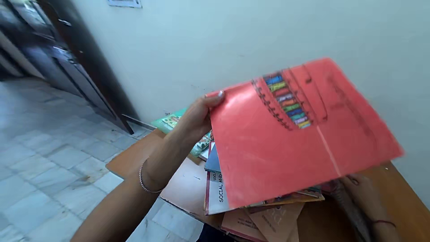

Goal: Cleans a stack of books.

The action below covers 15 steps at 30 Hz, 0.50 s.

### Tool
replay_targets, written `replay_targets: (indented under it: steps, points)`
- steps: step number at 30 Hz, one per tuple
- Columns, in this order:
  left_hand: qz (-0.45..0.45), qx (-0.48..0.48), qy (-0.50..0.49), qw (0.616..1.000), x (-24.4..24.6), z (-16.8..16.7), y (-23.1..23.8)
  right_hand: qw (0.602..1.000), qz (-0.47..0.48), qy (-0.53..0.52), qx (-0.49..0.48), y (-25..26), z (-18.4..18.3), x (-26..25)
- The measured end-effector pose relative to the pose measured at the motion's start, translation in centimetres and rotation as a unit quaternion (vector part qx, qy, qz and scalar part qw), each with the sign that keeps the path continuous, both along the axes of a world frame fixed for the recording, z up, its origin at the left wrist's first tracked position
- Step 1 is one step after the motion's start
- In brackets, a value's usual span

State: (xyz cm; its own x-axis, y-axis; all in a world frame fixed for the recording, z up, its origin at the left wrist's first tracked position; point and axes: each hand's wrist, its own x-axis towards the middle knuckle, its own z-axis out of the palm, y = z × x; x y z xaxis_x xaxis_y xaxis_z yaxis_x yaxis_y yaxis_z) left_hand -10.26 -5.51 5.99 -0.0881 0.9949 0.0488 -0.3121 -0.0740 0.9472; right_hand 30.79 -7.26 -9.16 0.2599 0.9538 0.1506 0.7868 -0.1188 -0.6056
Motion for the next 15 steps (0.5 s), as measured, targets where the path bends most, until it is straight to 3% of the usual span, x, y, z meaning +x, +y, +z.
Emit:
replay_targets:
  steps: [5, 9, 12, 15]
  points:
    - [-0.079, -0.166, 0.088, 0.979, 0.3, -6.4, 1.9, 0.997, -0.031, 0.067, 0.021, -0.1, 0.1, 0.5]
    - [-0.164, -0.077, 0.077, 0.98, -3.3, -9.9, 5.3, 0.986, -0.085, 0.117, 0.087, -0.1, 0.7, 1.6]
    - [-0.076, -0.088, 0.225, 0.967, -2.6, -8.3, 4.3, 0.98, -0.081, 0.137, 0.119, -0.4, 3.0, 1.5]
    - [-0.05, -0.091, 0.287, 0.952, -2.9, -8.6, 4.4, 0.979, -0.042, 0.144, 0.137, -0.5, 5.7, -0.3]
